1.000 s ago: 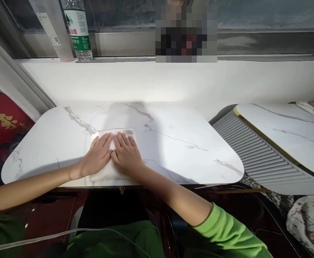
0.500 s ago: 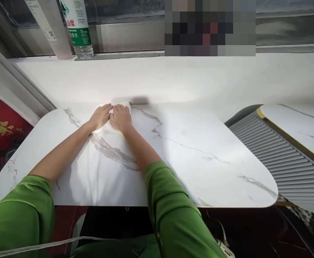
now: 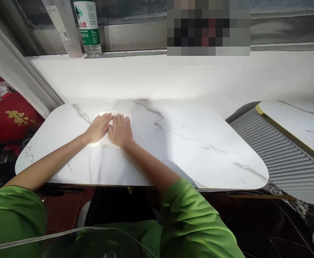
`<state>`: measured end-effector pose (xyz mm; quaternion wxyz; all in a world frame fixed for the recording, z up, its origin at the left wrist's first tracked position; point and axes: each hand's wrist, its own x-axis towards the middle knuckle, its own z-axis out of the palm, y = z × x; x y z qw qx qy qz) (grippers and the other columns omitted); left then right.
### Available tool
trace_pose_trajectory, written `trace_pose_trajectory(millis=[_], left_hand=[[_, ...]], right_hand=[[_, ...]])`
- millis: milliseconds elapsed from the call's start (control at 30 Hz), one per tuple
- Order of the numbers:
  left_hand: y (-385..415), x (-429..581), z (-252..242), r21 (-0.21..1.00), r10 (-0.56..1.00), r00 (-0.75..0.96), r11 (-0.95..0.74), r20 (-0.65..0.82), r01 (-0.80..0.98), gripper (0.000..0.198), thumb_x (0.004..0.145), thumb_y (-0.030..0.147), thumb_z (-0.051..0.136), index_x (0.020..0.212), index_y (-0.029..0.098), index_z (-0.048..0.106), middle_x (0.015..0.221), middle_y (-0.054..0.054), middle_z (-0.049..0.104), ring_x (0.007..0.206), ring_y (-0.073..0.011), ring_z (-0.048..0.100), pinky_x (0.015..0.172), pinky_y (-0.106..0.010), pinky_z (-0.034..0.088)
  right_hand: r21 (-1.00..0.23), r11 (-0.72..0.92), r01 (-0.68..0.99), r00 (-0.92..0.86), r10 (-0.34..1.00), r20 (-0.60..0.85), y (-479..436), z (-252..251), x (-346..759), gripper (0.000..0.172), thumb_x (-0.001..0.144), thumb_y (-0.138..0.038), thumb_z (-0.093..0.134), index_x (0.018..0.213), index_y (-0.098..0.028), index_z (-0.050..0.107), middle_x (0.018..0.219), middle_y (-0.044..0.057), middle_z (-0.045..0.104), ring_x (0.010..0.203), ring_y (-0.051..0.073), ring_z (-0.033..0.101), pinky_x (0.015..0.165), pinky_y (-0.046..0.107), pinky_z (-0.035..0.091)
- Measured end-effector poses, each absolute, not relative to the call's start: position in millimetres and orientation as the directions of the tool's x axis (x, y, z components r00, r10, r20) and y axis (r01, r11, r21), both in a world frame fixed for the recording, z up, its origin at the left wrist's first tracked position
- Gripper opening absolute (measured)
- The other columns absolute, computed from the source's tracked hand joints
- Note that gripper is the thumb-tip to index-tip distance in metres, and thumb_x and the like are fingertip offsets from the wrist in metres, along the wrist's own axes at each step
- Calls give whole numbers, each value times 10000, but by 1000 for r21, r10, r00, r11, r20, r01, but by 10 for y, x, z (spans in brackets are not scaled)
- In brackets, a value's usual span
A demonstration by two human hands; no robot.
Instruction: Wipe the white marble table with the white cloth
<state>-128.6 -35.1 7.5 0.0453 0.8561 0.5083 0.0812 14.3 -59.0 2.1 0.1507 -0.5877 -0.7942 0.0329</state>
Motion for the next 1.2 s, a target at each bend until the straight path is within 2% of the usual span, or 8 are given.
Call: trace_pose_trajectory(millis=[233,433,667,867,967,1100,1200], left_hand=[[-1430,-1733,62,167,888,443,-458,118,873,545,1016,319,242,1509,110,346,1612,-142,319,1510,-270,247,1239,-521,152],[-1636,-1982,96,177,901,427,-434,80,883,561,1019,348,221,1516,109,326,1614,-148,311,1518,-261,225,1241,-518,145],[-885,-2132,136,183,910,413,-414,46,892,547,1003,346,232,1508,170,349,1617,-90,324,1513,-238,244,1241,-492,156],[43,-2194,179,181,899,438,-435,21,882,564,974,315,275,1492,120,384,1603,-113,349,1502,-235,263,1233,-441,183],[407,-2197,162,193,895,442,-444,55,875,555,962,315,288,1479,157,411,1593,-94,372,1486,-230,299,1228,-439,196],[712,-2203,129,210,887,454,-461,82,862,541,949,321,306,1457,201,447,1579,-66,402,1472,-228,327,1223,-425,218],[781,-2203,122,206,886,456,-463,83,862,546,948,323,303,1457,187,447,1583,-74,394,1473,-225,323,1222,-408,219]], right_hand=[[-222,440,870,-387,889,244,-1547,39,-177,577,985,-250,322,1474,44,404,1554,225,392,1468,332,321,1223,503,178],[-228,506,832,-459,858,232,-1683,78,-379,587,973,-252,340,1469,56,405,1548,245,388,1466,343,324,1214,527,191],[-241,474,847,-403,867,293,-1012,3,-601,558,958,-204,334,1433,70,443,1507,263,445,1435,342,365,1195,526,208],[-300,402,865,-304,896,323,-137,-62,-769,545,949,-201,333,1406,61,471,1486,259,474,1416,336,382,1177,526,212],[-316,366,875,-261,908,329,204,-81,-807,537,950,-208,345,1397,58,482,1485,254,479,1410,333,387,1178,515,202],[-327,333,884,-218,914,341,468,-90,-836,523,952,-198,336,1381,53,502,1466,242,504,1400,326,394,1179,495,198],[-329,326,886,-217,919,328,519,-81,-839,522,958,-202,335,1383,53,500,1473,238,498,1405,323,387,1179,487,196]])
